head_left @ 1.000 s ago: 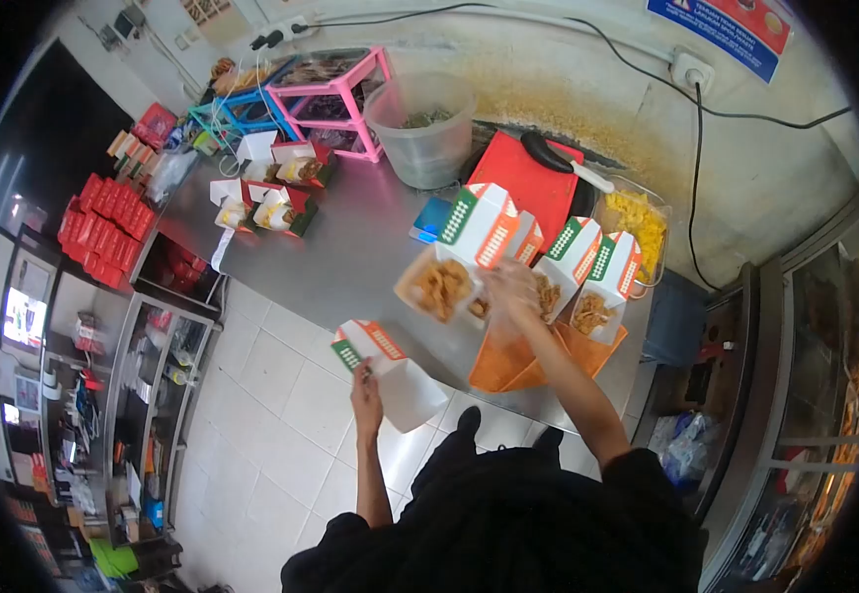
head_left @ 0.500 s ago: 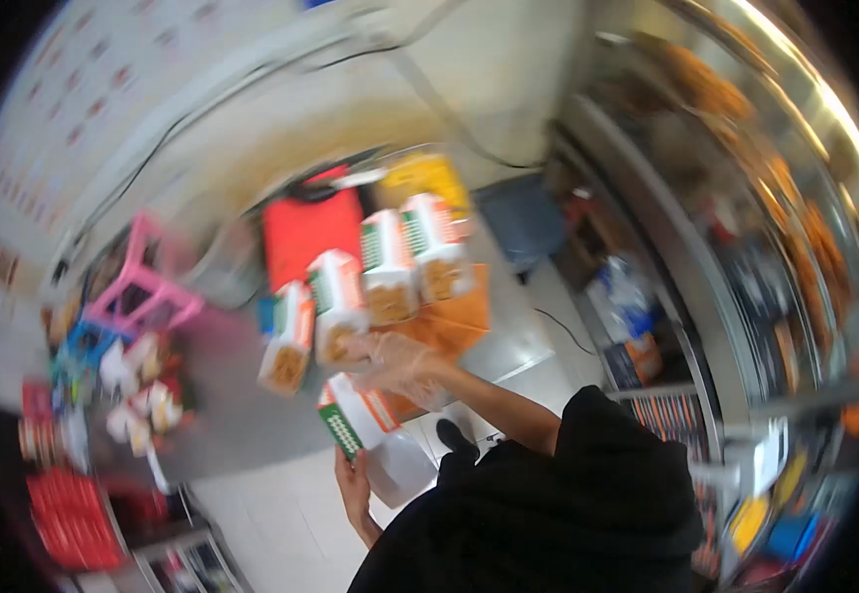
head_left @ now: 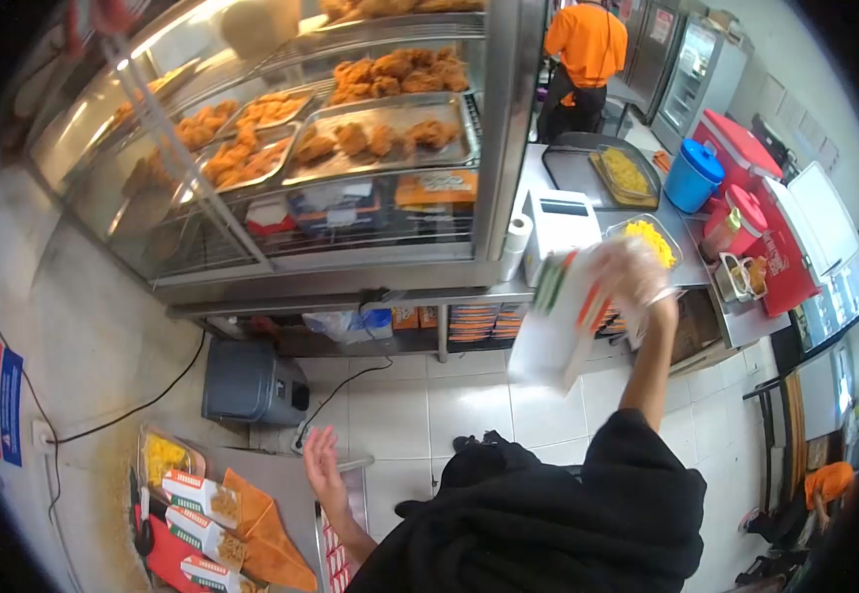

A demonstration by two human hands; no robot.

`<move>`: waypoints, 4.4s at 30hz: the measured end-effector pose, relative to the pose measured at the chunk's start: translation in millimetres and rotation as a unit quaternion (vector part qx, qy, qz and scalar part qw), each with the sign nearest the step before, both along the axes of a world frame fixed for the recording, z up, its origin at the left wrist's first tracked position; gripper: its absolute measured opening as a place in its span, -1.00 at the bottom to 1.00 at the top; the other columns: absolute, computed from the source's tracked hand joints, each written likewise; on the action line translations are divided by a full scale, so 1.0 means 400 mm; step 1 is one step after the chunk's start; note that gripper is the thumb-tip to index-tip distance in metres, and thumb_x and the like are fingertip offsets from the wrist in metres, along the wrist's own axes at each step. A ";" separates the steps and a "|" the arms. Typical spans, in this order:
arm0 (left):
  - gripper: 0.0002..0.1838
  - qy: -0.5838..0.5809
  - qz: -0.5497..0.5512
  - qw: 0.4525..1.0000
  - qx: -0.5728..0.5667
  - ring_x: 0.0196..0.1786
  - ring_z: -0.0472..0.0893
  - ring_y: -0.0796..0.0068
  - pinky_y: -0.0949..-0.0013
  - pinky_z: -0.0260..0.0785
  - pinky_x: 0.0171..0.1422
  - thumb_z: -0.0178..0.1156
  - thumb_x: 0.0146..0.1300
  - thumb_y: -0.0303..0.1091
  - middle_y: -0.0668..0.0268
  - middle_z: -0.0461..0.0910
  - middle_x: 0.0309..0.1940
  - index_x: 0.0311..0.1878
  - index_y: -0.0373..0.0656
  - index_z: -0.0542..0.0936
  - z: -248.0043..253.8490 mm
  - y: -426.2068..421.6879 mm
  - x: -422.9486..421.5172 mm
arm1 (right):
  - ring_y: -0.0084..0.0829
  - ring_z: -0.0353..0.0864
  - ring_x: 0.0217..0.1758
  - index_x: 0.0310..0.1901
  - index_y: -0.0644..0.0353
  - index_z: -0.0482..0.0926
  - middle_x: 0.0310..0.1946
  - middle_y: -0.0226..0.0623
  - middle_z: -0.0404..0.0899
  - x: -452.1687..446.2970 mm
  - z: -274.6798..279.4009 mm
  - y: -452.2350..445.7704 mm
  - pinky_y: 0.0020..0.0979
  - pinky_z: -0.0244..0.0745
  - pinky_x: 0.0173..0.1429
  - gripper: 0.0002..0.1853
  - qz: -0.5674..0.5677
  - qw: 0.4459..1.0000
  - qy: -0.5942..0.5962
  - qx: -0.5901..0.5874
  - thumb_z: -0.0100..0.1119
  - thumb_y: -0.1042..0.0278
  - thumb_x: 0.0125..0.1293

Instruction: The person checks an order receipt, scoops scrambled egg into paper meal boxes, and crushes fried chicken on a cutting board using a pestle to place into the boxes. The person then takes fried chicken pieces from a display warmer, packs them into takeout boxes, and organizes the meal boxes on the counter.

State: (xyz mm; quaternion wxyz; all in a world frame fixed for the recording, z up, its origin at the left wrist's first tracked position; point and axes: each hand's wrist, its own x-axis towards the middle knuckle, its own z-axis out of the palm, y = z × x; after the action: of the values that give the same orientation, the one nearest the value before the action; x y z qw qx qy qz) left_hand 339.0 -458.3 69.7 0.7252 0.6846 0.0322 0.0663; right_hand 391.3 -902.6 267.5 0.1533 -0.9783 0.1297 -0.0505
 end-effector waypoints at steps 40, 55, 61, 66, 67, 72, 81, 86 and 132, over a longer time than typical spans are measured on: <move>-0.44 -0.041 0.378 0.917 -0.123 0.32 0.06 0.39 0.42 -0.07 0.35 -0.05 0.30 -0.32 0.18 0.13 0.25 0.31 -0.26 0.04 -0.221 0.397 0.544 | -0.19 0.26 0.18 0.18 0.34 0.20 0.15 -0.01 0.23 0.625 -0.792 1.606 -0.30 0.12 0.25 -0.50 0.409 0.780 0.043 0.471 -0.14 0.16 0.31; -0.57 -0.082 0.561 0.817 -0.108 -0.02 0.43 0.23 0.26 0.26 0.05 -0.05 0.13 -0.10 0.14 0.41 -0.07 -0.08 -0.26 0.41 -0.173 1.328 0.286 | -0.49 0.43 -0.01 -0.19 0.28 0.44 0.02 -0.17 0.41 0.368 -0.508 1.732 -0.50 0.31 0.07 -0.85 0.767 0.395 0.366 0.350 0.05 0.53 0.19; -0.71 0.303 0.464 0.724 0.410 -0.21 0.54 0.10 0.21 0.41 -0.16 0.10 -0.07 -0.24 0.02 0.53 -0.33 -0.38 -0.30 0.55 -0.094 1.482 0.361 | -0.66 0.43 -0.31 -0.28 0.31 0.51 -0.32 -0.35 0.54 0.464 -0.462 1.753 -0.59 0.35 -0.19 -0.87 0.747 0.395 0.387 0.369 0.12 0.44 0.17; -0.86 0.225 0.514 0.624 0.543 -0.30 0.60 0.19 0.25 0.46 -0.28 0.15 -0.22 -0.41 0.13 0.59 -0.43 -0.49 -0.13 0.60 0.521 1.178 0.314 | -0.62 0.45 -0.26 -0.28 0.32 0.48 -0.23 -0.28 0.52 0.442 -0.497 1.875 -0.59 0.34 -0.12 -0.86 0.820 0.338 0.418 0.200 0.07 0.42 0.22; -0.86 0.250 0.472 0.590 0.606 -0.33 0.60 0.27 0.25 0.45 -0.35 0.18 -0.22 -0.37 0.21 0.60 -0.47 -0.49 -0.13 0.61 0.579 1.131 0.334 | -0.62 0.45 -0.27 -0.27 0.32 0.48 -0.25 -0.30 0.52 0.411 -0.499 1.880 -0.59 0.34 -0.12 -0.85 0.838 0.287 0.417 0.202 0.07 0.41 0.22; -0.84 0.189 0.201 0.467 0.840 -0.27 0.54 0.36 0.08 0.39 -0.36 0.18 -0.03 -0.25 0.25 0.59 -0.31 -0.36 -0.01 0.63 0.685 0.950 0.507 | -0.63 0.43 -0.32 -0.21 0.29 0.48 -0.37 -0.40 0.50 0.246 -0.475 1.827 -0.60 0.32 -0.17 -0.84 0.880 0.154 0.369 0.256 0.06 0.39 0.24; -0.80 0.263 0.214 0.546 0.766 -0.30 0.54 0.32 0.14 0.36 -0.34 0.06 0.00 -0.26 0.29 0.59 -0.35 -0.33 -0.03 0.62 0.670 0.635 0.158 | -0.67 0.43 -0.33 -0.20 0.26 0.48 -0.40 -0.45 0.49 -0.294 -0.563 1.612 -0.61 0.32 -0.20 -0.85 0.861 0.011 0.504 0.061 0.04 0.38 0.25; -0.80 0.364 0.285 0.485 0.743 -0.30 0.55 0.31 0.12 0.36 -0.34 0.07 0.00 -0.24 0.30 0.59 -0.35 -0.34 -0.04 0.61 0.638 0.569 -0.210 | -0.63 0.45 -0.31 -0.20 0.26 0.51 -0.43 -0.44 0.51 -0.623 -0.574 1.479 -0.54 0.35 -0.16 -0.81 0.913 -0.054 0.394 -0.088 0.05 0.34 0.25; -0.58 0.383 0.466 0.587 0.540 0.19 0.28 0.30 -0.05 0.09 0.18 -0.04 0.17 -0.28 0.30 0.27 0.14 0.12 -0.10 0.36 -0.470 1.518 -2.877 | -0.35 0.52 -0.58 -0.26 0.33 0.43 -0.61 -0.13 0.51 -2.467 -0.998 2.665 -0.36 0.37 -0.50 -0.79 0.690 0.674 0.128 0.231 -0.05 0.34 0.23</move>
State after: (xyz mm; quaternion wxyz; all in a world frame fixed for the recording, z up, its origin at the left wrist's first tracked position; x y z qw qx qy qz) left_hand -811.7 148.8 -118.4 0.0131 0.8039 0.5797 0.1324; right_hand -595.6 163.5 -131.5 0.3473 -0.7200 -0.5561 0.2273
